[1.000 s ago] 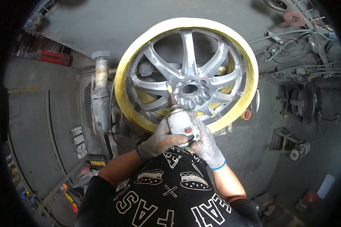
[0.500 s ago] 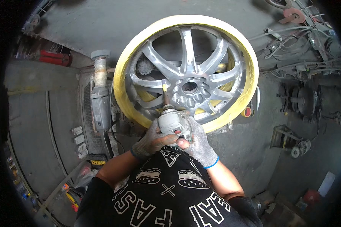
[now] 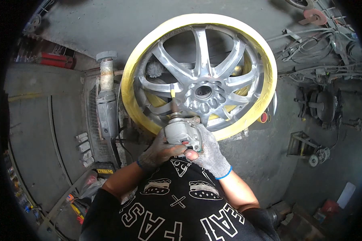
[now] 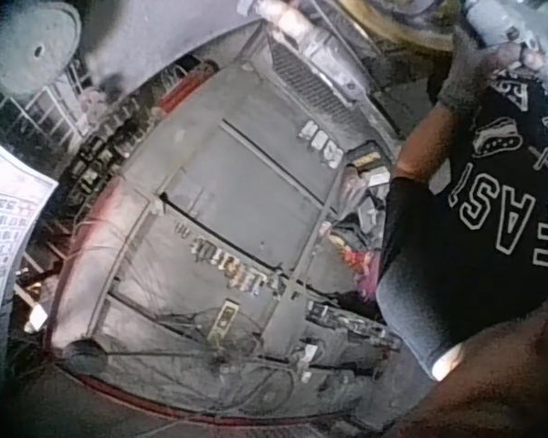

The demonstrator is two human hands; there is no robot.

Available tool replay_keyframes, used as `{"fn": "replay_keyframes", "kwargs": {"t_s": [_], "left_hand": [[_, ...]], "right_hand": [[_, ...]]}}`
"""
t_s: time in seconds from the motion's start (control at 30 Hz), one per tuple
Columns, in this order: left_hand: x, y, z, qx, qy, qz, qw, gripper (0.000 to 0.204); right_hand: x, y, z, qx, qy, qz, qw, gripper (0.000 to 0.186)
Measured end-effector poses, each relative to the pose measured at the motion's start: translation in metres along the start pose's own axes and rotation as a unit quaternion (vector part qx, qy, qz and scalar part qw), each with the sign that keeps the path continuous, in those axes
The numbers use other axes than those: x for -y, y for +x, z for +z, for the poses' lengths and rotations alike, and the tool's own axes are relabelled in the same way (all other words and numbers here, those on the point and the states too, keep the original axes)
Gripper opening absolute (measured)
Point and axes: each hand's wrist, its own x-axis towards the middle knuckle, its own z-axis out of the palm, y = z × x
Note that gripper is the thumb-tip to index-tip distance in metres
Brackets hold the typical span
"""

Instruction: The person uses a power grinder to smooth the inner spokes of an automotive wheel and a hand file to refine a small metal bracket.

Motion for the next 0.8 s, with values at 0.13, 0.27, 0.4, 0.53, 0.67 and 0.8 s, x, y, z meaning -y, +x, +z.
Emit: {"fn": "replay_keyframes", "kwargs": {"t_s": [0.13, 0.27, 0.4, 0.53, 0.67, 0.8], "left_hand": [[-0.006, 0.002, 0.007, 0.009, -0.024, -0.021, 0.999, 0.073], [-0.002, 0.001, 0.003, 0.013, -0.039, 0.0, 0.999, 0.076], [0.004, -0.006, -0.009, 0.01, -0.005, -0.018, 1.0, 0.08], [0.003, -0.005, -0.009, 0.014, -0.019, -0.016, 1.0, 0.082], [-0.01, -0.001, 0.002, 0.027, -0.053, -0.021, 0.998, 0.083], [0.004, -0.005, -0.013, 0.026, -0.075, -0.029, 0.996, 0.079]], "right_hand": [[-0.001, -0.001, -0.005, -0.014, -0.006, -0.018, 1.0, 0.106], [0.0, -0.001, -0.004, 0.003, -0.026, -0.016, 1.0, 0.106], [0.013, 0.002, 0.006, 0.0, -0.046, -0.004, 0.999, 0.106], [0.018, 0.002, 0.007, -0.001, -0.03, 0.006, 1.0, 0.106], [0.004, -0.003, 0.001, -0.021, -0.022, -0.006, 1.0, 0.106], [0.02, 0.001, 0.007, 0.003, -0.052, 0.018, 0.998, 0.106]]}}
